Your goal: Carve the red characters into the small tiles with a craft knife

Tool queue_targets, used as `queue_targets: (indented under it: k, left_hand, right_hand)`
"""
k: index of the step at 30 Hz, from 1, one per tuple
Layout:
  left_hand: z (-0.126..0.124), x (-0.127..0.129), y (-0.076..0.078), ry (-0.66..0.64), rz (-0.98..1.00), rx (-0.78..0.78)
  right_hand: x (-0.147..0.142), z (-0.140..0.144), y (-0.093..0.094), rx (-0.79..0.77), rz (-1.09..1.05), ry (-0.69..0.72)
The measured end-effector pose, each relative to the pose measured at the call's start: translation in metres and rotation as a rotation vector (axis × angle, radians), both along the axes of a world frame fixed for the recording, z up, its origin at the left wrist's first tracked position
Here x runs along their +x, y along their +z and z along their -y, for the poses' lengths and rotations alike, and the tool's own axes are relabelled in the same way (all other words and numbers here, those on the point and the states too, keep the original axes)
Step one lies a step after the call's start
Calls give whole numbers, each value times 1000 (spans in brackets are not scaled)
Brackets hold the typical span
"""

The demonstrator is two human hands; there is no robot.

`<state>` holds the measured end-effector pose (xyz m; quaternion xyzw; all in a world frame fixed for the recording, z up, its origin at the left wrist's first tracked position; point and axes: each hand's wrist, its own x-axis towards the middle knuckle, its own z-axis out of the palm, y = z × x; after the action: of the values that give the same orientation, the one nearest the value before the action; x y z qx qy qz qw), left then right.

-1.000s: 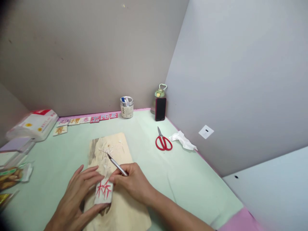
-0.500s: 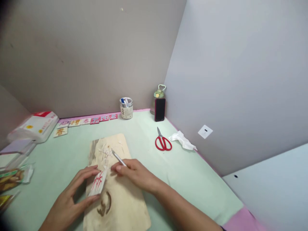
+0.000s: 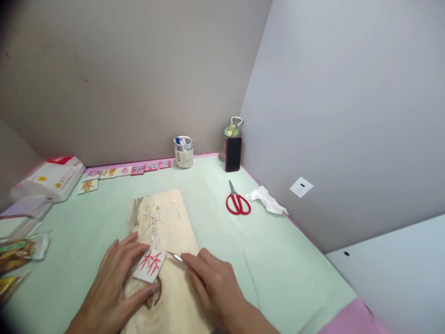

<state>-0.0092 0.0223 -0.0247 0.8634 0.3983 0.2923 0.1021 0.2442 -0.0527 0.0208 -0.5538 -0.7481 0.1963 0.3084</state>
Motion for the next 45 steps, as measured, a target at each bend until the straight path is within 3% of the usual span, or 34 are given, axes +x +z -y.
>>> queue_targets:
  k: [3,9,16,45]
  left_hand:
    - [0,3,3,12,-8,53]
    - [0,4,5,-1,-37,119]
    - [0,6,4,8,-53,167]
    - [-2,10,4,-31,-8,212]
  right_hand:
    - [-6,7,-7,111,86,9]
    - [-10,3,-2,80,154,-10]
    - [-11,3,-4,183,156,1]
    - [-24,-2,-7,220,251,-123]
